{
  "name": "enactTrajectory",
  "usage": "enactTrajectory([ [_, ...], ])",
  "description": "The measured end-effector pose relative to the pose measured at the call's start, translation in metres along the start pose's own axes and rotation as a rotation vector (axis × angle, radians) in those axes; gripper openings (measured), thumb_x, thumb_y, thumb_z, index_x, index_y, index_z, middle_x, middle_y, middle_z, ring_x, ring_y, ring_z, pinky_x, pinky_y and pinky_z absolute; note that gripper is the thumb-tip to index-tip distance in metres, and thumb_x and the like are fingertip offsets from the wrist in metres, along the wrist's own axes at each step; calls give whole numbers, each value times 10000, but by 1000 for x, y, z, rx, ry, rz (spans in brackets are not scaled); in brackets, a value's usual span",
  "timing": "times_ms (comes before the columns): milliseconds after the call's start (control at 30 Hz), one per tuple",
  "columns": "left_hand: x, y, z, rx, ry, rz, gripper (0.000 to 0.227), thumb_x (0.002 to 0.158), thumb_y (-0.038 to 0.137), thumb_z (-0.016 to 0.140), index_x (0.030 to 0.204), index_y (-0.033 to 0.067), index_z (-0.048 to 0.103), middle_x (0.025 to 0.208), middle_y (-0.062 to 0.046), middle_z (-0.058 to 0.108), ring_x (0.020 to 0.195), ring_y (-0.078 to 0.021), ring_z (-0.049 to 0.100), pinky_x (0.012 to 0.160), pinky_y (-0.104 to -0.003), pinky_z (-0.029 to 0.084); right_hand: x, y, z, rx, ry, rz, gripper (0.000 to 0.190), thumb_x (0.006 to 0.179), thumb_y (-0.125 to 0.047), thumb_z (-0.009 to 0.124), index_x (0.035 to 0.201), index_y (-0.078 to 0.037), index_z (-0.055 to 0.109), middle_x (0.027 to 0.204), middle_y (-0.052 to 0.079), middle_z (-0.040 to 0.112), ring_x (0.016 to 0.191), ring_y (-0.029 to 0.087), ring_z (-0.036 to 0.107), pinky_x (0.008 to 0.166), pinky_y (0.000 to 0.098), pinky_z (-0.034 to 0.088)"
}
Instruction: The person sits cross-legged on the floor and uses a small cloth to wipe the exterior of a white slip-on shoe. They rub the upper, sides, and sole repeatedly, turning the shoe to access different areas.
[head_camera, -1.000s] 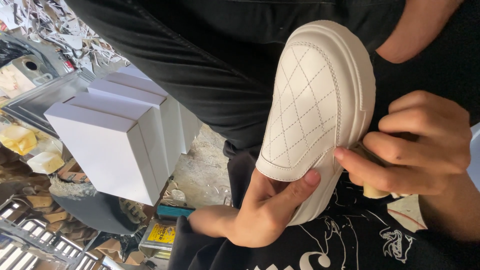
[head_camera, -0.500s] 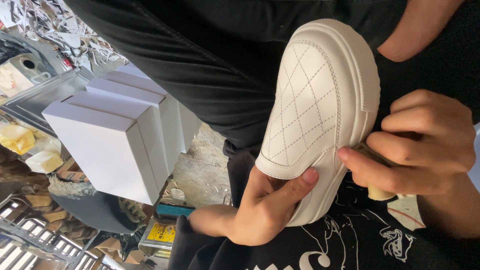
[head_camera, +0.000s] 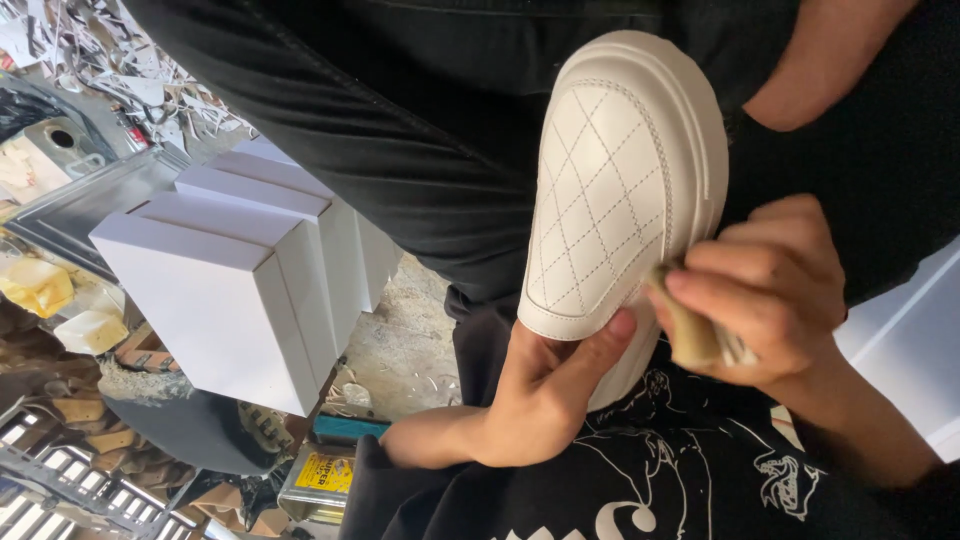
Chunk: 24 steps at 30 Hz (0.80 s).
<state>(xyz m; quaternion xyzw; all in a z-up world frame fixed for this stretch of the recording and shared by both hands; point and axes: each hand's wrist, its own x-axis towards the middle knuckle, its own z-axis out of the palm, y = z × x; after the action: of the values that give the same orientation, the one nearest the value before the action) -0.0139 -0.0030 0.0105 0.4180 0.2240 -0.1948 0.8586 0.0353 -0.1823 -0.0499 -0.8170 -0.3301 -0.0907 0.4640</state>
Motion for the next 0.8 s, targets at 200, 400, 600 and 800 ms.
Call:
enactTrajectory([
  [200,5,-6,-10,89,32,-61,469,1083,106,548,1529,-2,447,1534,-139,534,1497,-283,479,1306,-394,380,19,17,-10,207,239,608,350,1146,-184,639,1236,83,430,1160,263,498,932,356,617,940,418,491],
  [400,17,-15,-17,-117,29,-96,598,1028,58,612,1574,0,374,1565,-164,492,1507,-319,444,1299,-460,364,47,-12,-32,322,-1,756,270,945,-32,697,1103,87,512,1117,284,600,1019,333,636,961,377,527],
  [600,32,-12,-22,-180,102,-62,489,1097,162,538,1541,-12,430,1546,-182,511,1479,-313,472,1287,-431,360,42,34,7,141,-141,274,167,936,-21,809,1034,42,688,1026,175,661,935,297,627,828,374,541],
  [800,39,-11,-35,-305,257,-145,499,1033,121,551,1495,-47,464,1457,-217,572,1376,-334,540,1196,-436,420,48,35,37,45,1,205,124,1009,-36,704,1011,87,700,1019,198,618,939,379,564,859,481,499],
])
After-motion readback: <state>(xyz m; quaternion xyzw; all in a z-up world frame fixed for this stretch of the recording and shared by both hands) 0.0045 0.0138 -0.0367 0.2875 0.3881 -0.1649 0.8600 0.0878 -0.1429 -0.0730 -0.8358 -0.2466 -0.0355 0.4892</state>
